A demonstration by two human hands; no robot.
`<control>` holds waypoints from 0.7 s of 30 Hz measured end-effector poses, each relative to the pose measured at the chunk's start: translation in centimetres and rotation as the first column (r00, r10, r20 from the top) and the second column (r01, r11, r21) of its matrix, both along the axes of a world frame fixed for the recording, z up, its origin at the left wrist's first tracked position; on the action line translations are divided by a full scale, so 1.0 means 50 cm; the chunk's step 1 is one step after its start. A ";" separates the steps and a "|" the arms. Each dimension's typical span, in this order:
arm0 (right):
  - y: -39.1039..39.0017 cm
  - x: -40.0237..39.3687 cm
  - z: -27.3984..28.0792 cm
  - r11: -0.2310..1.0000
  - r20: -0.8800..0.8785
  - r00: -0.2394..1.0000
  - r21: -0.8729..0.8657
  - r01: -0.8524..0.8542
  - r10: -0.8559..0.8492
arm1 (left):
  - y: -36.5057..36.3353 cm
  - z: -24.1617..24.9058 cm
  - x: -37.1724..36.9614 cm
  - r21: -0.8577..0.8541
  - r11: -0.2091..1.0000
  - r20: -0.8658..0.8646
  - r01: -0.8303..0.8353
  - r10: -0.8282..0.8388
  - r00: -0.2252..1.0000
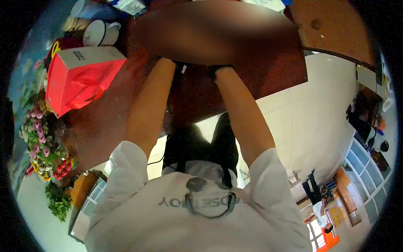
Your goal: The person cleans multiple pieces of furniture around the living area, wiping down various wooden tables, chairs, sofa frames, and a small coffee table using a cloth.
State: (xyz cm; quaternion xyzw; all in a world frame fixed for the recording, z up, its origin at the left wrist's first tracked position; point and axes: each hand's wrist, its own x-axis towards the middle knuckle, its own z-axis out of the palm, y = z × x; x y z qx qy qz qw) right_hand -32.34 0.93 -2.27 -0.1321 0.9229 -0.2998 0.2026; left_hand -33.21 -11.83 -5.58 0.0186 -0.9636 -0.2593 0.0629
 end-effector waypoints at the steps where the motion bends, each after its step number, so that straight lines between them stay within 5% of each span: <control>1: -0.033 -0.008 0.009 0.999 0.091 0.995 0.041 -0.031 0.028 | -0.031 0.007 0.010 -0.064 0.998 0.027 -0.007 0.009 1.000; 3: -0.087 0.002 0.004 0.998 0.177 0.983 0.021 -0.061 0.057 | -0.086 0.025 0.031 -0.192 0.981 0.077 -0.009 0.024 0.997; 5: -0.131 0.050 0.006 0.994 0.144 0.986 0.059 -0.093 0.084 | -0.131 -0.022 0.057 0.084 0.982 -0.130 -0.171 0.181 0.975; 6: -0.147 0.075 0.017 0.988 0.111 0.988 0.098 -0.123 0.112 | -0.146 -0.005 0.078 0.087 0.981 -0.135 -0.173 0.184 0.974; 9: -0.175 0.167 0.003 0.975 0.178 0.967 0.101 -0.200 0.180 | -0.178 0.051 0.194 -0.081 0.995 0.072 -0.053 0.059 0.996; 11: -0.190 0.226 0.003 0.958 0.207 0.953 0.132 -0.253 0.223 | -0.194 0.016 0.280 0.160 0.957 0.026 -0.242 0.240 0.970; 18: -0.273 0.431 0.021 0.888 0.229 0.877 0.092 -0.451 0.422 | -0.269 0.026 0.539 0.101 0.930 0.088 -0.353 0.345 0.935; 21: -0.280 0.522 0.035 0.850 0.212 0.834 0.030 -0.526 0.509 | -0.260 0.074 0.644 0.150 0.819 0.287 -0.554 0.500 0.817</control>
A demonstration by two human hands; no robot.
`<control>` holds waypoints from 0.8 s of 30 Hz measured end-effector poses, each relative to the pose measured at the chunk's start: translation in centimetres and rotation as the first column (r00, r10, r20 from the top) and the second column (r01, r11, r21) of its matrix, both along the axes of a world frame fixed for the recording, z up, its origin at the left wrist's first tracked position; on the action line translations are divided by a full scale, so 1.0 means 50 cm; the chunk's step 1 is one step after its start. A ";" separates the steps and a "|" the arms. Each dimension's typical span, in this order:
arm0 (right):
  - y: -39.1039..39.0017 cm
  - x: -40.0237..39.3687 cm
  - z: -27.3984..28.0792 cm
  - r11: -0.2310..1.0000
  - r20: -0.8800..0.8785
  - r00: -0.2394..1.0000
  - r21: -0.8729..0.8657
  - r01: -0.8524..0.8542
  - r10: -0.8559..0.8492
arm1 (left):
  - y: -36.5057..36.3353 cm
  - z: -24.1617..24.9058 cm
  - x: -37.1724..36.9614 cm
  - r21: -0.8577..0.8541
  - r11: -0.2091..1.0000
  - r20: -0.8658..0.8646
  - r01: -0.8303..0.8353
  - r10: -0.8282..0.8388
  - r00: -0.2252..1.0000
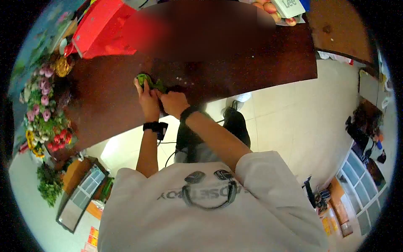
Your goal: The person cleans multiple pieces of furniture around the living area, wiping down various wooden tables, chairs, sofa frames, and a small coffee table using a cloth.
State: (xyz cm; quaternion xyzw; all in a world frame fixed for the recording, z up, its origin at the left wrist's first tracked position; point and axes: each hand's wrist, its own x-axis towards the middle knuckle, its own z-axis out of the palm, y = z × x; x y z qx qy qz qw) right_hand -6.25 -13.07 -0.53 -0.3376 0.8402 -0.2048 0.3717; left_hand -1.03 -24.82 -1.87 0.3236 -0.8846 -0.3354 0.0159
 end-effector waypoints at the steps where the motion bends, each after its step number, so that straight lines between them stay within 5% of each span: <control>1: 0.003 0.029 -0.003 1.000 0.002 1.000 -0.009 -0.018 0.018 | 0.007 0.003 0.039 -0.009 1.000 0.002 -0.018 0.018 1.000; 3: 0.012 0.071 -0.002 0.984 0.033 0.984 0.017 -0.178 0.177 | 0.024 -0.029 0.118 -0.098 0.994 -0.030 -0.054 0.051 0.998; 13: 0.149 0.151 -0.029 0.972 -0.196 0.960 -0.077 -0.221 0.202 | 0.161 -0.077 0.213 -0.222 0.970 0.068 -0.097 0.114 0.991; 14: 0.177 0.143 -0.037 0.966 -0.230 0.947 -0.067 -0.248 0.227 | 0.175 -0.102 0.208 -0.340 0.940 0.119 0.036 0.005 0.993; 15: 0.203 0.139 -0.055 0.977 -0.241 0.951 -0.041 -0.208 0.192 | 0.206 -0.086 0.180 -0.229 0.973 0.094 0.013 0.009 0.995; 17: 0.288 0.113 -0.070 0.963 -0.287 0.955 -0.230 -0.142 0.073 | 0.268 -0.103 0.142 -0.284 0.951 0.102 0.121 -0.096 0.990; 19: 0.354 0.076 -0.068 0.992 -0.238 0.963 -0.004 -0.128 0.123 | 0.341 -0.065 0.077 -0.174 0.978 0.000 0.112 -0.113 0.994; 21: 0.423 0.058 -0.055 0.999 -0.218 0.976 0.036 -0.020 0.028 | 0.386 -0.067 0.034 -0.351 0.881 0.008 0.317 -0.336 0.942; 24: 0.459 0.056 -0.063 0.980 -0.184 0.979 0.162 0.119 -0.089 | 0.400 -0.055 -0.021 -0.176 0.884 -0.007 0.432 -0.440 0.898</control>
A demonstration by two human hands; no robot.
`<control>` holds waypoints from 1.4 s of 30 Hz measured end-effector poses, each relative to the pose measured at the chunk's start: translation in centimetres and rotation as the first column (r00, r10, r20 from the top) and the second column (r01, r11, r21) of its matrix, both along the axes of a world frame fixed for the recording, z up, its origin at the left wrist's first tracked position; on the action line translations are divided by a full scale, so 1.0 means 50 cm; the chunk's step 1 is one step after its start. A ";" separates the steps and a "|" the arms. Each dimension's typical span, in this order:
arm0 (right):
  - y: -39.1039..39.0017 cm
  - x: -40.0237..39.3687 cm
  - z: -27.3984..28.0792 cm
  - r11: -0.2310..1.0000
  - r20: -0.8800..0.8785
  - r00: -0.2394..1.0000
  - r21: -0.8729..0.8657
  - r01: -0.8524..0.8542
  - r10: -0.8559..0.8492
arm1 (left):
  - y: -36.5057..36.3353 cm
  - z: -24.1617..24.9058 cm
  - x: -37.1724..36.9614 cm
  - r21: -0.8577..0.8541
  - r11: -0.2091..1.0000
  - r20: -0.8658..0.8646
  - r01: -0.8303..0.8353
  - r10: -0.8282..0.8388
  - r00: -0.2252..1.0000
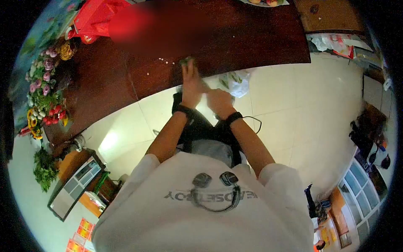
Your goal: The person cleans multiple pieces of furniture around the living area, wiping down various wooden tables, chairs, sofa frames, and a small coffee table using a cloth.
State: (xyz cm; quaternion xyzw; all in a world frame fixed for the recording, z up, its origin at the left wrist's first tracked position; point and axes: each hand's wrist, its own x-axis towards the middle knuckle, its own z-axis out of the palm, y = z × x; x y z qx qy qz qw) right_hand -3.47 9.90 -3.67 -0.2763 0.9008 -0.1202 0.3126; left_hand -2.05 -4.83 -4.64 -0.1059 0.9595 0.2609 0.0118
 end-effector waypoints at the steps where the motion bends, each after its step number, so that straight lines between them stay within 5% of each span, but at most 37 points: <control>1: -0.006 0.004 0.014 1.000 0.003 1.000 0.010 0.008 -0.008 | -0.004 0.004 -0.012 0.071 0.994 -0.022 0.083 -0.082 0.996; 3: -0.031 0.010 0.042 0.968 0.045 0.969 -0.048 0.245 -0.243 | -0.025 0.002 -0.034 0.151 0.974 -0.048 0.166 -0.161 0.986; 5: -0.068 0.022 0.042 0.961 0.061 0.959 -0.013 0.276 -0.275 | -0.059 -0.013 -0.061 0.180 0.909 -0.059 0.376 -0.371 0.927; 8: -0.161 0.000 0.075 0.823 0.027 0.844 -0.210 0.529 -0.536 | -0.121 0.001 -0.129 0.167 0.883 -0.056 0.439 -0.436 0.898; 11: -0.250 -0.079 0.022 0.830 -0.048 0.862 -0.303 0.468 -0.504 | -0.209 -0.007 -0.218 0.130 0.899 -0.142 0.419 -0.401 0.905; 13: -0.316 -0.145 -0.010 0.860 0.011 0.883 -0.219 0.460 -0.469 | -0.284 -0.025 -0.259 0.120 0.919 -0.168 0.375 -0.353 0.920; 16: -0.431 -0.191 0.001 0.905 -0.134 0.923 -0.291 0.310 -0.359 | -0.394 -0.061 -0.268 0.214 0.950 -0.270 0.228 -0.167 0.948; 18: -0.477 -0.206 -0.011 0.948 -0.117 0.942 -0.097 0.305 -0.315 | -0.444 -0.084 -0.260 0.090 0.986 -0.359 0.142 -0.101 0.928; 22: -0.554 -0.126 0.007 0.987 -0.014 0.990 -0.077 0.138 -0.139 | -0.531 -0.051 -0.149 0.046 0.995 -0.251 0.091 -0.077 0.965; 24: -0.572 -0.058 0.034 0.984 0.020 0.990 -0.108 0.140 -0.139 | -0.551 -0.014 -0.066 0.197 0.980 -0.232 0.030 0.017 0.973; 30: -0.504 0.120 0.047 0.984 0.088 0.993 -0.152 0.096 -0.083 | -0.459 0.010 0.151 0.214 0.959 -0.113 -0.189 0.216 0.970; 32: -0.469 0.162 0.106 0.983 0.089 0.990 -0.142 0.118 -0.106 | -0.419 -0.002 0.201 0.103 0.984 -0.051 -0.146 0.152 0.987; 36: -0.403 0.216 0.044 0.994 0.070 0.997 -0.102 0.047 -0.040 | -0.375 0.041 0.228 0.079 0.992 0.071 -0.098 0.092 0.993; 40: -0.400 0.201 0.079 0.957 -0.027 0.985 -0.242 0.157 -0.168 | -0.388 0.079 0.181 0.247 0.968 -0.039 0.048 -0.039 0.998; 42: -0.412 0.179 0.061 0.957 -0.043 0.972 -0.189 0.220 -0.231 | -0.402 0.015 0.126 0.102 0.984 -0.036 0.147 -0.144 0.989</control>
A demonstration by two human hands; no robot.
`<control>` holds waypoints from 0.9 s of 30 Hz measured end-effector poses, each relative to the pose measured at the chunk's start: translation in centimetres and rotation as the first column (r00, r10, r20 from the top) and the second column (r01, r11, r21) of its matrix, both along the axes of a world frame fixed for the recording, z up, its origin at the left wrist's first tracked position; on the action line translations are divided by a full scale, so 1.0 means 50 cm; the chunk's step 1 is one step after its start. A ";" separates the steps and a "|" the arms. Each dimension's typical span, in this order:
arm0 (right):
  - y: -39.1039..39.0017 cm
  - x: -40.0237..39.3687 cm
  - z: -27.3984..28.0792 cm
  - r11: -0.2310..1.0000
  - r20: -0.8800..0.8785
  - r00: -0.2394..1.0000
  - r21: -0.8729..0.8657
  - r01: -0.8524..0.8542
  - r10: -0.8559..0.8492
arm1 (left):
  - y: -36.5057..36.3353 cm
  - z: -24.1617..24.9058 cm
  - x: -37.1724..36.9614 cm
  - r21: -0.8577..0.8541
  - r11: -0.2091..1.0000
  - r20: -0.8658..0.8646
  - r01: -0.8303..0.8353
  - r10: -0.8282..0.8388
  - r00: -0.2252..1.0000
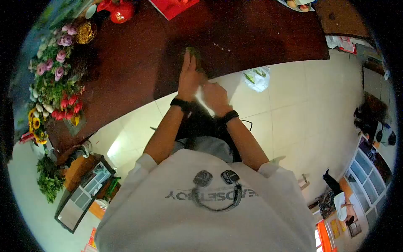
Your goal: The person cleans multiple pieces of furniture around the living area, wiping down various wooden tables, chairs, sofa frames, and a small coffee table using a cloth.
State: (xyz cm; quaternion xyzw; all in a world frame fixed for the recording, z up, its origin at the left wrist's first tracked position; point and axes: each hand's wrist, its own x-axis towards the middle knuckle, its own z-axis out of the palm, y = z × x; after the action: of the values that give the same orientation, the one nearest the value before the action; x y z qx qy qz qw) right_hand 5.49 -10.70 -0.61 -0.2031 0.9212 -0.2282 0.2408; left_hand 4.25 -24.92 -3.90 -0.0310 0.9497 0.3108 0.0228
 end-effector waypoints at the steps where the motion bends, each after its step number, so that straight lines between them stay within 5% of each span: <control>1: -0.008 -0.019 -0.025 0.997 -0.015 0.998 0.052 0.059 -0.058 | -0.001 0.010 -0.029 0.005 1.000 0.058 0.012 -0.013 0.998; 3: -0.026 -0.045 -0.069 0.991 0.055 0.994 0.104 0.085 -0.091 | -0.016 0.007 -0.074 0.015 0.999 0.125 0.038 -0.039 0.991; 5: -0.065 -0.078 -0.051 0.993 0.046 0.996 0.091 0.070 -0.075 | -0.056 -0.025 -0.111 -0.213 0.947 0.039 0.241 -0.238 0.971; 9: -0.152 -0.159 -0.003 0.971 0.167 0.983 0.237 0.039 -0.081 | -0.134 -0.040 -0.168 -0.217 0.947 -0.068 0.237 -0.257 0.964; 12: -0.226 -0.217 -0.006 0.985 0.083 0.983 0.076 0.158 -0.164 | -0.209 -0.020 -0.212 -0.222 0.955 -0.100 0.196 -0.223 0.970; 14: -0.271 -0.220 -0.022 0.995 -0.037 0.995 -0.041 0.093 -0.094 | -0.252 0.002 -0.196 0.035 0.998 -0.029 -0.052 0.053 0.998; 18: -0.317 -0.170 -0.015 0.998 0.100 0.995 0.054 0.019 -0.024 | -0.298 -0.024 -0.127 0.022 0.998 -0.175 -0.062 0.065 0.982; 21: -0.278 -0.062 -0.016 0.993 0.070 0.991 -0.005 0.116 -0.115 | -0.243 -0.004 -0.038 -0.114 0.992 -0.126 -0.059 0.044 0.991; 25: -0.190 0.113 0.000 0.968 0.087 0.965 -0.027 0.251 -0.248 | -0.163 0.001 0.111 -0.078 0.994 -0.154 0.081 -0.093 0.984; 27: -0.147 0.198 0.004 0.946 0.077 0.944 -0.032 0.324 -0.321 | -0.121 0.027 0.165 -0.080 0.984 0.078 0.159 -0.153 0.985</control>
State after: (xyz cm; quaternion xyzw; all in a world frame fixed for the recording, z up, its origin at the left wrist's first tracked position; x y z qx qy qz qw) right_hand 15.38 -18.04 -0.42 -0.0470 0.9276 -0.2920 0.2280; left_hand 12.49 -30.98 -2.57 0.0315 0.9603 0.2655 0.0796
